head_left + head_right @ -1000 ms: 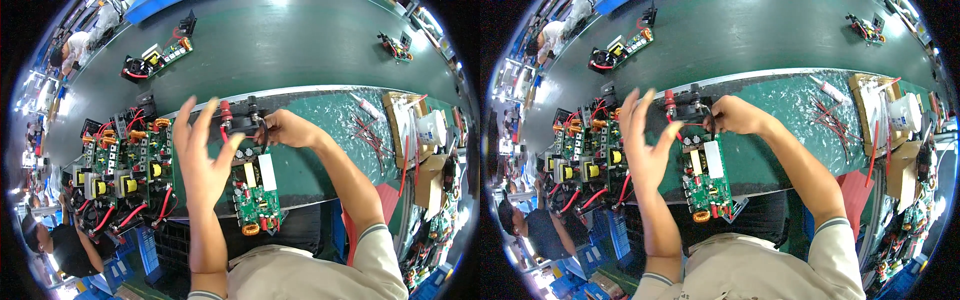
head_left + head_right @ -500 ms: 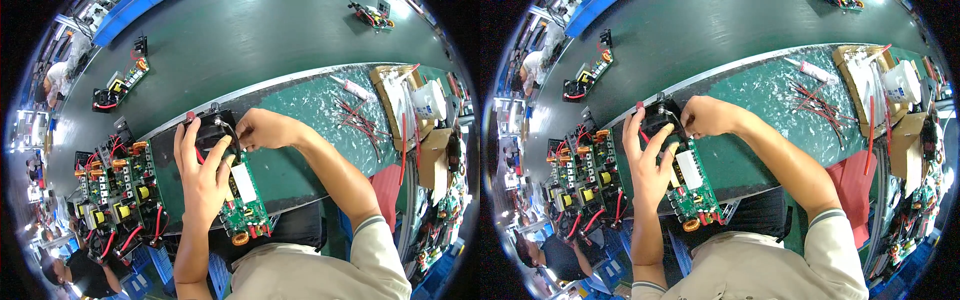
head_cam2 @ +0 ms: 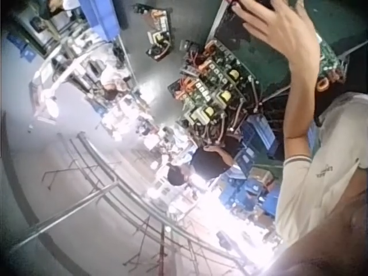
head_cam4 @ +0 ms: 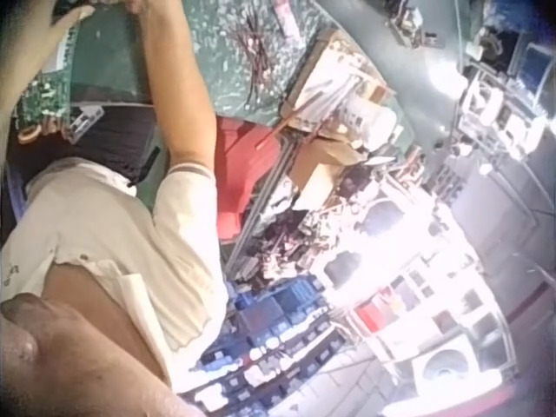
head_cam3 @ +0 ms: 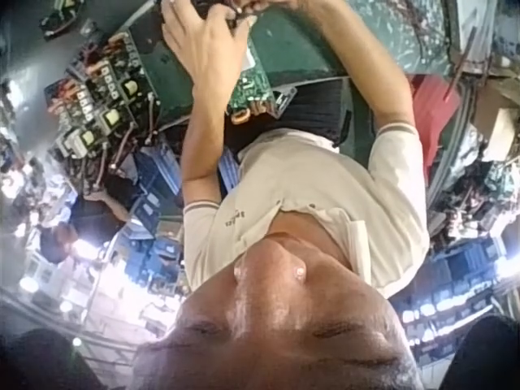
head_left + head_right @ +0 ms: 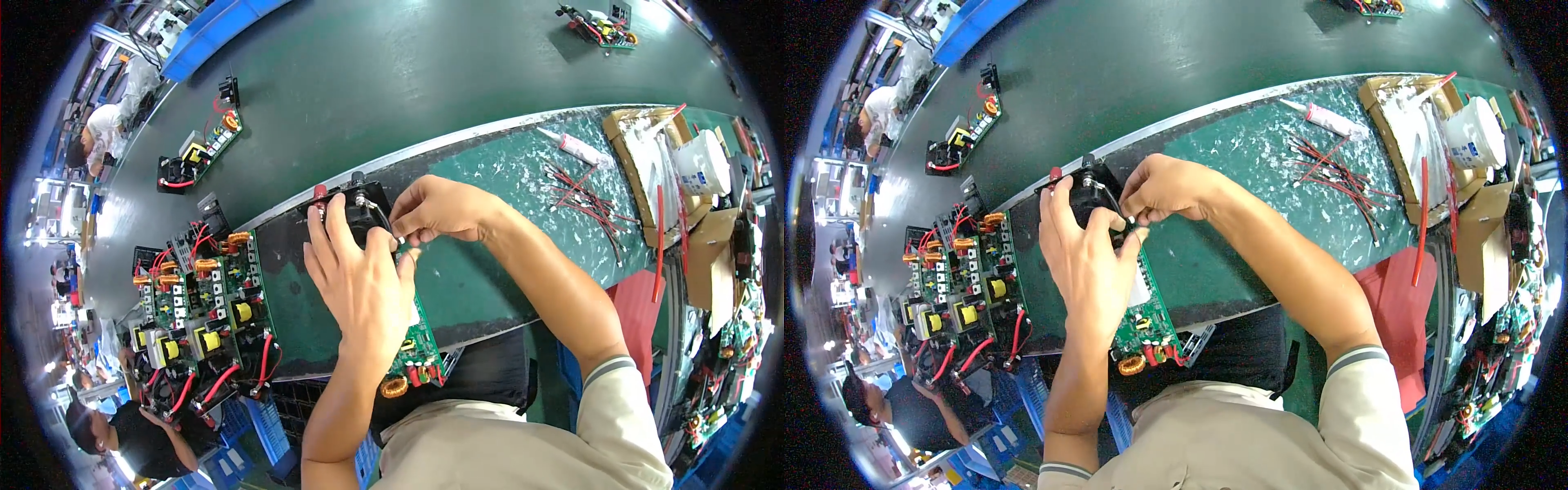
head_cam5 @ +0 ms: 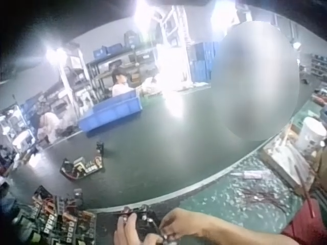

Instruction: Assembling electronic components and cooling fans onto circuit boards on a factory production line.

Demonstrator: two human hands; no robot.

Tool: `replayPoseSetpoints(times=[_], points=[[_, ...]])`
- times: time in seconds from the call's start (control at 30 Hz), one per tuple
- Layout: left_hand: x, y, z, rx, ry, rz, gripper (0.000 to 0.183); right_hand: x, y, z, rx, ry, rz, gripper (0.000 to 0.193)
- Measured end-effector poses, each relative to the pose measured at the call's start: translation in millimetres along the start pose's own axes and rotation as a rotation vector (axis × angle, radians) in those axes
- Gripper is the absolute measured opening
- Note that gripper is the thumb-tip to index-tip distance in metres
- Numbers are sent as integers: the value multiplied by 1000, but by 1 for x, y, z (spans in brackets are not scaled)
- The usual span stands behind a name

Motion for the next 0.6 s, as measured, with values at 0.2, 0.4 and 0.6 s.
replayPoseSetpoints(times=[0.2, 0.4, 0.6], points=[[6, -8, -1, -49, 66, 27, 32, 1, -1, -1, -27, -53, -55, 10], [10, -8, -3, -104, 74, -10, 45, 5, -11, -4, -119, -69, 196, 11], [-25, -16, -19, 53, -47, 33, 99, 4, -10, -1, -140, -19, 381, 14]])
Point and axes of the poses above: each hand's wrist, its own z-axis away from the middle knuckle, its own x-axis out of the palm, y = z × x, the point moved 8 cm from there along -z, towards the middle knuckle, and after that the axes turned 4 degrees about -x, right-handed, at the moved point
